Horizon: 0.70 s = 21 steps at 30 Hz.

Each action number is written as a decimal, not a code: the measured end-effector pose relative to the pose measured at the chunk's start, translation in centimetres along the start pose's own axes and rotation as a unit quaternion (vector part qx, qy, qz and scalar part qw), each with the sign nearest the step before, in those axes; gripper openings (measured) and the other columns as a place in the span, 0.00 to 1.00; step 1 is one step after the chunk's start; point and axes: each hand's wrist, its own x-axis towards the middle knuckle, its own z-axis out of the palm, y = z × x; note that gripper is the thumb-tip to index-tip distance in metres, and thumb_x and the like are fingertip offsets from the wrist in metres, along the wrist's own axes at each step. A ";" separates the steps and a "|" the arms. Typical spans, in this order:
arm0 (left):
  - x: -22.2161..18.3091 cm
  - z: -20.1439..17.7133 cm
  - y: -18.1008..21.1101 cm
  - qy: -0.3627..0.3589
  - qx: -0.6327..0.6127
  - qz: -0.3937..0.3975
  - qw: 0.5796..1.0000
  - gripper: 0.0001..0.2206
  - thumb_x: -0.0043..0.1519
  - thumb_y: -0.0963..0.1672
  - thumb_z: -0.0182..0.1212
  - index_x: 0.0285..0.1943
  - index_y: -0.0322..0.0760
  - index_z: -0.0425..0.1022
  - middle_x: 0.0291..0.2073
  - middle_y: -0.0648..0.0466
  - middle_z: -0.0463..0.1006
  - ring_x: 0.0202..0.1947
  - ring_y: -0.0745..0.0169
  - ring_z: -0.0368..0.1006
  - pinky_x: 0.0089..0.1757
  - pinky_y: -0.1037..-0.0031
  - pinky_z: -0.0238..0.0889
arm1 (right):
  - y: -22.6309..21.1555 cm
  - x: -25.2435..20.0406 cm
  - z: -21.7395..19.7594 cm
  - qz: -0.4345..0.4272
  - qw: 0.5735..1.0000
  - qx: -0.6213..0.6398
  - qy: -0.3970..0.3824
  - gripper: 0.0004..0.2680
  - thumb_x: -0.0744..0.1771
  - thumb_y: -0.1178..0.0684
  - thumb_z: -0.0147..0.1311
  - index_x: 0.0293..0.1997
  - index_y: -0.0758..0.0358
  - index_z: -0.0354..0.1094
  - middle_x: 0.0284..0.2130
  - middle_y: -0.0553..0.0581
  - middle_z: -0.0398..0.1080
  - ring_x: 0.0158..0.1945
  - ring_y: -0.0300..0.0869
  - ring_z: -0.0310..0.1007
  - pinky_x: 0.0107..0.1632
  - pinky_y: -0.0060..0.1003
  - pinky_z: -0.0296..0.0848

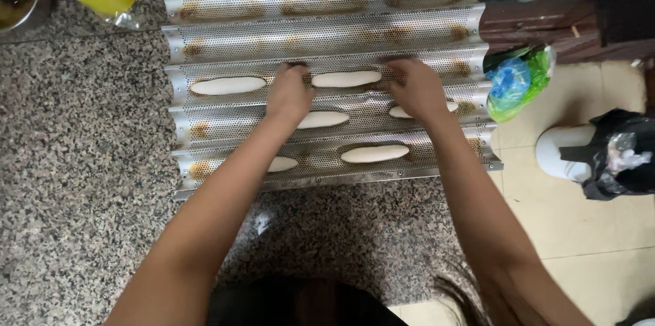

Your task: The person rolls dough balls into long baguette shapes by hand on a counter and places them onto a metal baking tray.

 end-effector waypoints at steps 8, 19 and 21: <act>-12.3 -5.4 -5.7 0.079 -0.185 0.087 0.976 0.10 0.63 0.39 0.61 0.53 0.32 0.79 0.48 0.45 0.75 0.43 0.53 0.76 0.41 0.70 0.74 | -7.6 -10.5 3.4 0.017 0.980 0.165 0.108 0.06 0.68 0.60 0.55 0.47 0.65 0.75 0.40 0.59 0.77 0.38 0.42 0.79 0.41 0.36 0.78; -29.2 -15.0 -21.8 0.185 -0.160 -0.036 0.969 0.09 0.61 0.40 0.62 0.49 0.37 0.81 0.34 0.49 0.74 0.30 0.60 0.72 0.35 0.71 0.68 | -27.0 -17.1 13.8 -0.149 0.966 0.213 0.005 0.05 0.65 0.60 0.56 0.42 0.66 0.74 0.33 0.56 0.72 0.32 0.41 0.75 0.37 0.36 0.74; -31.5 -18.5 -26.4 0.209 -0.148 -0.074 0.964 0.08 0.63 0.42 0.62 0.49 0.38 0.82 0.29 0.48 0.74 0.27 0.60 0.71 0.33 0.70 0.67 | -30.9 -18.1 16.4 -0.183 0.968 0.171 -0.006 0.03 0.65 0.62 0.55 0.40 0.66 0.73 0.30 0.57 0.68 0.29 0.42 0.71 0.34 0.36 0.73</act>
